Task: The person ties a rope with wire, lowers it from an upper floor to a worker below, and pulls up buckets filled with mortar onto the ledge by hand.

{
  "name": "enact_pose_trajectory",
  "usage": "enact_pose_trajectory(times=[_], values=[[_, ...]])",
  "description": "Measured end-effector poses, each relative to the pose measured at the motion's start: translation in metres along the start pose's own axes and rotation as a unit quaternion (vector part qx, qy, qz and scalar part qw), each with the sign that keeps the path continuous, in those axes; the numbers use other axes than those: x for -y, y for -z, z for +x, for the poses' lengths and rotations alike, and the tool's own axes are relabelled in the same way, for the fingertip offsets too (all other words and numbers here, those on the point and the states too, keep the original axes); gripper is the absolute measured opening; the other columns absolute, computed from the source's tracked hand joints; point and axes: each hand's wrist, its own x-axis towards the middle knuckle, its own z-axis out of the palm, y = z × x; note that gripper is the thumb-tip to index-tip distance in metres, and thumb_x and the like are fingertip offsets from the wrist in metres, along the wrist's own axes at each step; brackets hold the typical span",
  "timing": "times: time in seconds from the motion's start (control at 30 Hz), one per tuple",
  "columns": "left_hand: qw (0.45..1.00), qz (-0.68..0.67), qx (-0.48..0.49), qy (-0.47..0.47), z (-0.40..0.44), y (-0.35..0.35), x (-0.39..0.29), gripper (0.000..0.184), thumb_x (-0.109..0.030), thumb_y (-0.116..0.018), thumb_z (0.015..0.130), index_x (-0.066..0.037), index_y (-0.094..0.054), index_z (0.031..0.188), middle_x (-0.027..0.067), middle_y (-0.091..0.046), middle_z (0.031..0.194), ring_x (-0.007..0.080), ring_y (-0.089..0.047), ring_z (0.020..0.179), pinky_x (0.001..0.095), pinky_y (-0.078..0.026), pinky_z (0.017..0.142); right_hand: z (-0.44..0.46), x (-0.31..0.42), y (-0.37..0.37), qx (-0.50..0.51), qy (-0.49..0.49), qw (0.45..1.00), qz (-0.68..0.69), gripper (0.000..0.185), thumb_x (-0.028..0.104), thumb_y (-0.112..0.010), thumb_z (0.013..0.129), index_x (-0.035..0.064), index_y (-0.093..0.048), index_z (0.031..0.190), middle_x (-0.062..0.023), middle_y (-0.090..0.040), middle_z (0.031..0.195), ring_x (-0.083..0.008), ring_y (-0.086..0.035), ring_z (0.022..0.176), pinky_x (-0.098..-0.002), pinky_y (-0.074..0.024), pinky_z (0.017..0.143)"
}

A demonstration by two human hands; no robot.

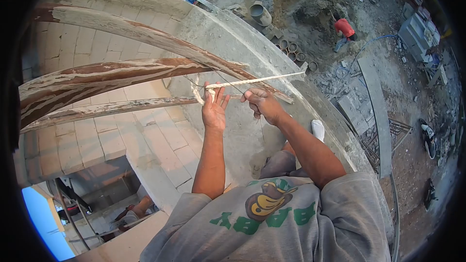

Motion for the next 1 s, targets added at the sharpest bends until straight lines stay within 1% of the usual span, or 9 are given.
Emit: enact_pose_trajectory(times=[0.23, 0.43, 0.53, 0.6, 0.73, 0.8, 0.87, 0.97, 1.0], values=[[0.993, 0.098, -0.031, -0.062, 0.004, 0.011, -0.007, 0.059, -0.034, -0.048, 0.094, -0.012, -0.027, 0.144, 0.0123, -0.038, 0.139, 0.0257, -0.037, 0.130, 0.0426, -0.033, 0.103, -0.016, 0.004, 0.008, -0.031, 0.082, 0.992, -0.086, 0.031, 0.033, -0.047, 0.096, 0.0052, -0.061, 0.091, 0.0055, -0.037, 0.057, -0.0064, -0.033, 0.049, -0.0238, -0.0290, 0.046], [0.977, 0.191, -0.051, -0.087, 0.016, 0.011, 0.006, 0.044, -0.036, -0.051, 0.094, -0.004, -0.046, 0.124, 0.0106, -0.051, 0.114, 0.0189, -0.058, 0.098, 0.0300, -0.047, 0.084, -0.009, 0.028, 0.001, -0.092, 0.225, 0.969, -0.045, 0.031, 0.032, -0.050, 0.095, 0.0043, -0.062, 0.088, 0.0054, -0.040, 0.055, -0.0041, -0.035, 0.049, -0.0215, -0.0265, 0.045], [0.963, 0.231, -0.076, -0.119, 0.025, 0.005, 0.009, 0.043, -0.037, -0.051, 0.094, -0.004, -0.046, 0.121, 0.0089, -0.053, 0.111, 0.0171, -0.058, 0.093, 0.0306, -0.048, 0.081, 0.005, 0.057, -0.018, -0.067, 0.294, 0.953, -0.002, 0.031, 0.030, -0.050, 0.095, 0.0028, -0.061, 0.085, 0.0032, -0.044, 0.059, -0.0051, -0.039, 0.053, -0.0218, -0.0310, 0.048], [0.958, 0.247, -0.079, -0.120, 0.037, 0.008, 0.009, 0.043, -0.036, -0.051, 0.094, -0.004, -0.046, 0.121, 0.0084, -0.053, 0.111, 0.0163, -0.058, 0.093, 0.0304, -0.048, 0.081, 0.025, 0.075, -0.032, -0.102, 0.362, 0.921, -0.099, 0.027, 0.024, -0.050, 0.094, 0.0017, -0.059, 0.082, -0.0011, -0.051, 0.065, -0.0098, -0.046, 0.058, -0.0273, -0.0391, 0.055], [0.954, 0.275, -0.078, -0.093, 0.022, 0.021, 0.023, 0.045, -0.036, -0.051, 0.094, -0.003, -0.045, 0.123, 0.0086, -0.053, 0.115, 0.0173, -0.057, 0.098, 0.0317, -0.048, 0.082, 0.039, 0.112, -0.054, -0.037, 0.470, 0.861, -0.191, 0.016, 0.017, -0.055, 0.089, 0.0029, -0.063, 0.085, -0.0132, -0.059, 0.069, -0.0266, -0.058, 0.064, -0.0375, -0.0442, 0.061], [0.947, 0.290, -0.111, -0.084, 0.009, 0.036, 0.030, 0.046, -0.035, -0.052, 0.093, -0.003, -0.044, 0.125, 0.0091, -0.053, 0.118, 0.0186, -0.057, 0.101, 0.0330, -0.047, 0.083, 0.043, 0.123, -0.075, -0.007, 0.484, 0.822, -0.301, 0.011, 0.012, -0.057, 0.084, 0.0040, -0.065, 0.086, -0.0169, -0.062, 0.074, -0.0333, -0.061, 0.070, -0.0401, -0.0461, 0.064], [0.945, 0.299, -0.120, -0.053, 0.001, 0.046, 0.046, 0.047, -0.034, -0.054, 0.092, -0.002, -0.044, 0.126, 0.0098, -0.052, 0.121, 0.0196, -0.057, 0.103, 0.0337, -0.047, 0.084, 0.035, 0.138, -0.103, -0.038, 0.396, 0.844, -0.359, 0.009, 0.011, -0.058, 0.081, 0.0045, -0.064, 0.083, -0.0177, -0.063, 0.076, -0.0357, -0.061, 0.073, -0.0424, -0.0470, 0.066], [0.946, 0.313, -0.077, -0.004, 0.013, 0.043, 0.069, 0.049, -0.030, -0.055, 0.091, 0.000, -0.043, 0.127, 0.0113, -0.052, 0.121, 0.0205, -0.056, 0.105, 0.0336, -0.047, 0.084, 0.064, 0.140, -0.106, -0.064, 0.305, 0.821, -0.479, 0.007, 0.011, -0.059, 0.079, 0.0055, -0.064, 0.081, -0.0178, -0.062, 0.074, -0.0366, -0.060, 0.071, -0.0429, -0.0479, 0.066], [0.949, 0.311, -0.055, -0.002, 0.015, 0.037, 0.079, 0.050, -0.029, -0.055, 0.090, 0.001, -0.042, 0.127, 0.0119, -0.052, 0.121, 0.0208, -0.056, 0.105, 0.0333, -0.047, 0.084, 0.077, 0.125, -0.093, -0.066, 0.313, 0.844, -0.431, 0.007, 0.011, -0.059, 0.080, 0.0052, -0.063, 0.081, -0.0179, -0.061, 0.073, -0.0368, -0.060, 0.071, -0.0433, -0.0475, 0.065]])
